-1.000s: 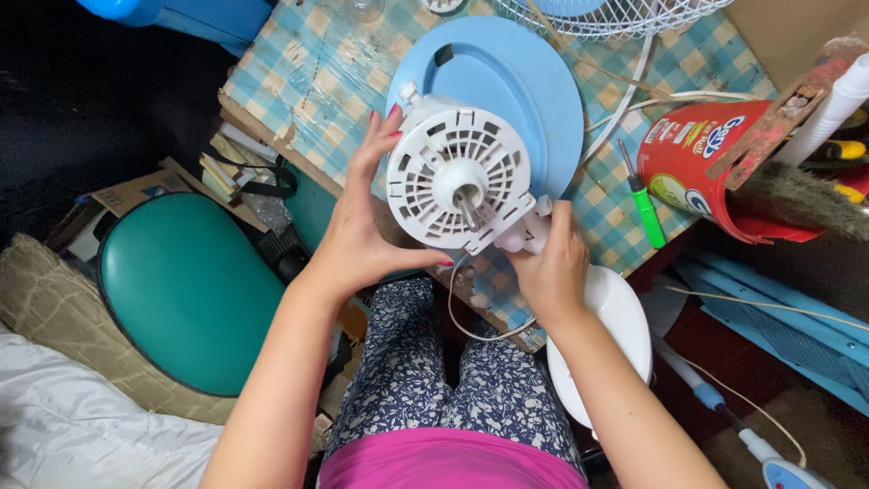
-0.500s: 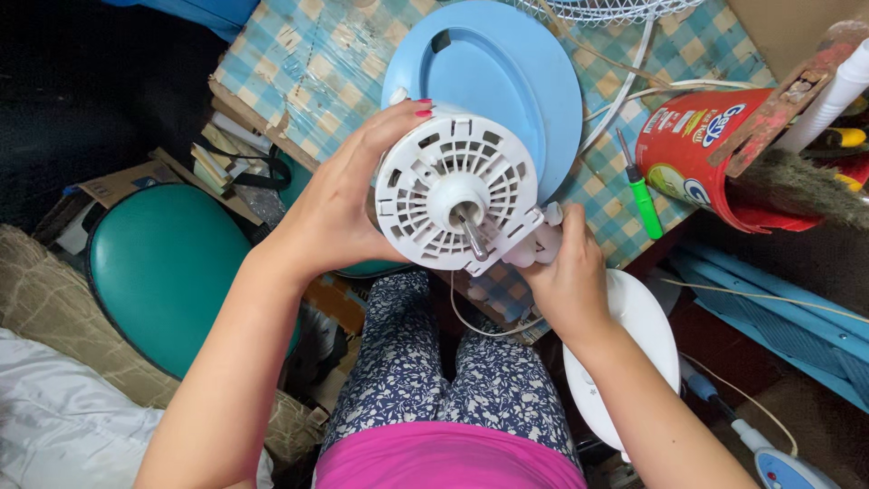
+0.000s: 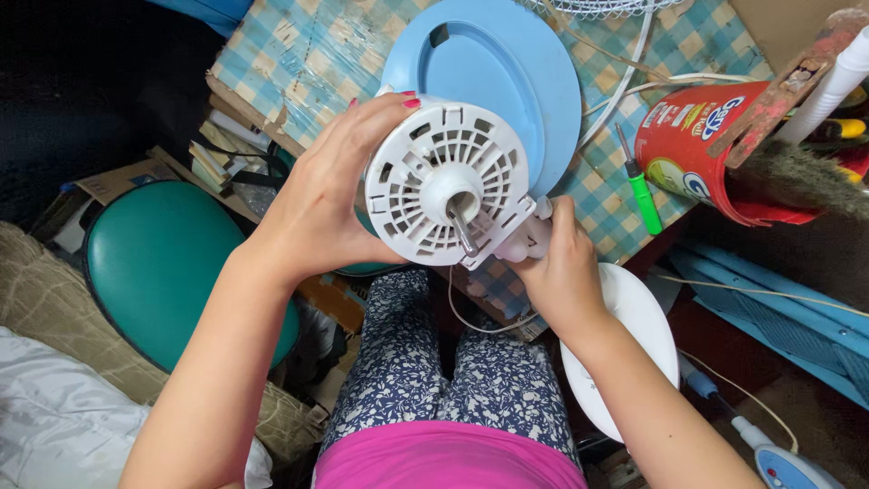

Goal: The person assembles a small white desk fan by attaching the motor housing to the base and securing it with a screwdriver. They then use a brush to clean the fan housing.

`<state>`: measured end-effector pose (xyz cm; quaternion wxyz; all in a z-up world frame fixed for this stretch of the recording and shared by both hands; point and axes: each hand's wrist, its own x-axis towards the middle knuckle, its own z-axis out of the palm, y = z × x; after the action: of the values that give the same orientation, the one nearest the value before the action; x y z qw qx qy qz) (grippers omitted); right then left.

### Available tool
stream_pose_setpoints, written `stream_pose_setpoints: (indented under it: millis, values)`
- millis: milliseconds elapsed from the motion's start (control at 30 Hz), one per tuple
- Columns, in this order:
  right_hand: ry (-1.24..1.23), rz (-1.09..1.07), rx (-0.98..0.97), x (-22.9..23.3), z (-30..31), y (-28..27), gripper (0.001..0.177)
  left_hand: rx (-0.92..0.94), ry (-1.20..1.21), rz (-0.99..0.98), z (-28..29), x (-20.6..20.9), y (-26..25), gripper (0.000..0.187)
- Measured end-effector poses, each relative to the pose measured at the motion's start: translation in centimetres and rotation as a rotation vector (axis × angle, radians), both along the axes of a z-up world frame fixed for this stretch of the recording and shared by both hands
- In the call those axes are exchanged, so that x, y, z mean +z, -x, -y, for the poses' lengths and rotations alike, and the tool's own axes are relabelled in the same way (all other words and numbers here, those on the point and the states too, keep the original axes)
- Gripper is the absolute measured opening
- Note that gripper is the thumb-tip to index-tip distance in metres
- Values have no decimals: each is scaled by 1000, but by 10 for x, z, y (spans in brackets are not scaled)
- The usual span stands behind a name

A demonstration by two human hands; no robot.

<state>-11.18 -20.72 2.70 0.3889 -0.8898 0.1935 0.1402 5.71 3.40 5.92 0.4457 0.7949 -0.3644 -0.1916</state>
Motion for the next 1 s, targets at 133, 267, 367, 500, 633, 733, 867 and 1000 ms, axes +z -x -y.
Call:
stream_pose_setpoints:
  millis: [133,267,367,500,633,733,867,1000]
  values:
    - [-71,-24,-4,-1,-1,0,57,26,44,-21,-5,0,6,111]
    - [-138,-70,0,1,0,-4,61,42,74,-5,-10,-2,12,112]
    - [-141,-65,22,7,0,-6,60,62,103,6,-13,-6,16,113]
    - [26,8,64,20,5,-10,52,85,169,25,-17,-15,21,116]
    - [260,138,142,34,11,-17,46,103,296,75,-19,-26,31,120]
    - [313,165,176,50,14,-25,45,160,300,159,-20,-32,42,121]
    - [382,259,218,70,16,-30,45,257,317,228,-20,-39,58,116]
    - [402,280,227,79,14,-31,46,323,313,230,-21,-40,69,110]
